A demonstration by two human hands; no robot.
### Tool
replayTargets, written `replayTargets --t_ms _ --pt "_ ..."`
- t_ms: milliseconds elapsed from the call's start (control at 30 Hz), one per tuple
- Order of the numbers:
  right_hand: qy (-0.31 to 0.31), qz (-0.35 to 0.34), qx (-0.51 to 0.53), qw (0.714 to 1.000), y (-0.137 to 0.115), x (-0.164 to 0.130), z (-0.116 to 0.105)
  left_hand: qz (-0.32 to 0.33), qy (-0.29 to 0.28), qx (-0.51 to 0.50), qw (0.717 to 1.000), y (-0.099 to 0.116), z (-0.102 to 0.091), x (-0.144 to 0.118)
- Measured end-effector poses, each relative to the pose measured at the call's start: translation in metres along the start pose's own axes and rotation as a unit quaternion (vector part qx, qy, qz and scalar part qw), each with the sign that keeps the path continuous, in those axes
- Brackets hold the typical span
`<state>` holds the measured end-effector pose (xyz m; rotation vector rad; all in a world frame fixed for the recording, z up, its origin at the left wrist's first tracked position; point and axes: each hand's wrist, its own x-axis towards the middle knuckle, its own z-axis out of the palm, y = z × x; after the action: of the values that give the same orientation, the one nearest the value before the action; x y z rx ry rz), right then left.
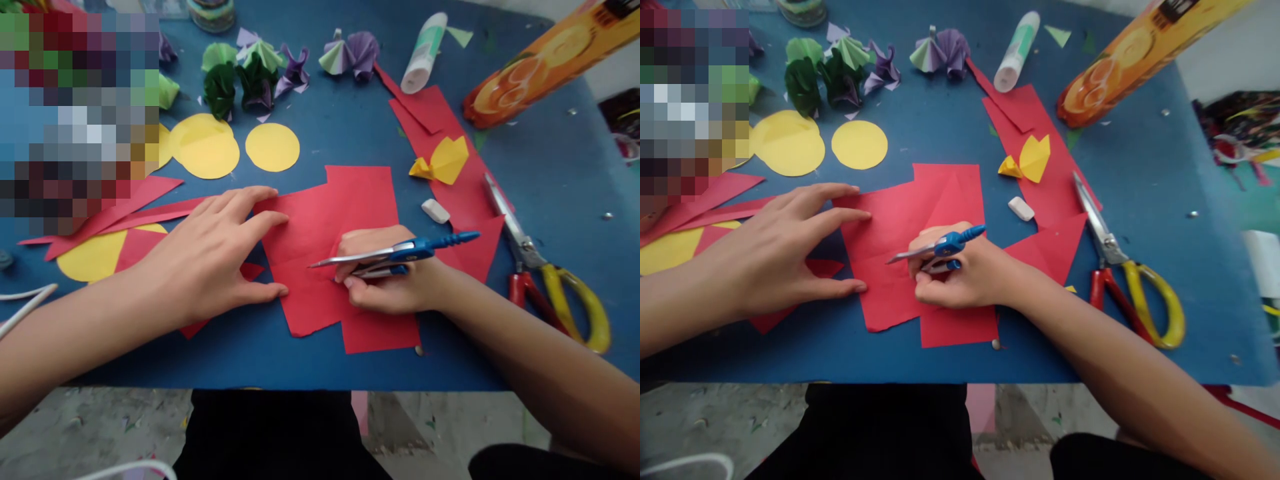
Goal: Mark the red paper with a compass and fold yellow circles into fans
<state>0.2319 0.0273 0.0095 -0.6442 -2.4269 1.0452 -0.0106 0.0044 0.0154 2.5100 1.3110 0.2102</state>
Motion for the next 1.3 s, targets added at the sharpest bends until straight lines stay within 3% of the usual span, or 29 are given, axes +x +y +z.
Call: replayTargets --t_ms 1300 --pt "0.004 -0.008 -0.004 1.000 -0.0015 0.0007 0.0010 -0.002 -0.001 -0.010 1.000 0.0009 0.0002 0.0006"
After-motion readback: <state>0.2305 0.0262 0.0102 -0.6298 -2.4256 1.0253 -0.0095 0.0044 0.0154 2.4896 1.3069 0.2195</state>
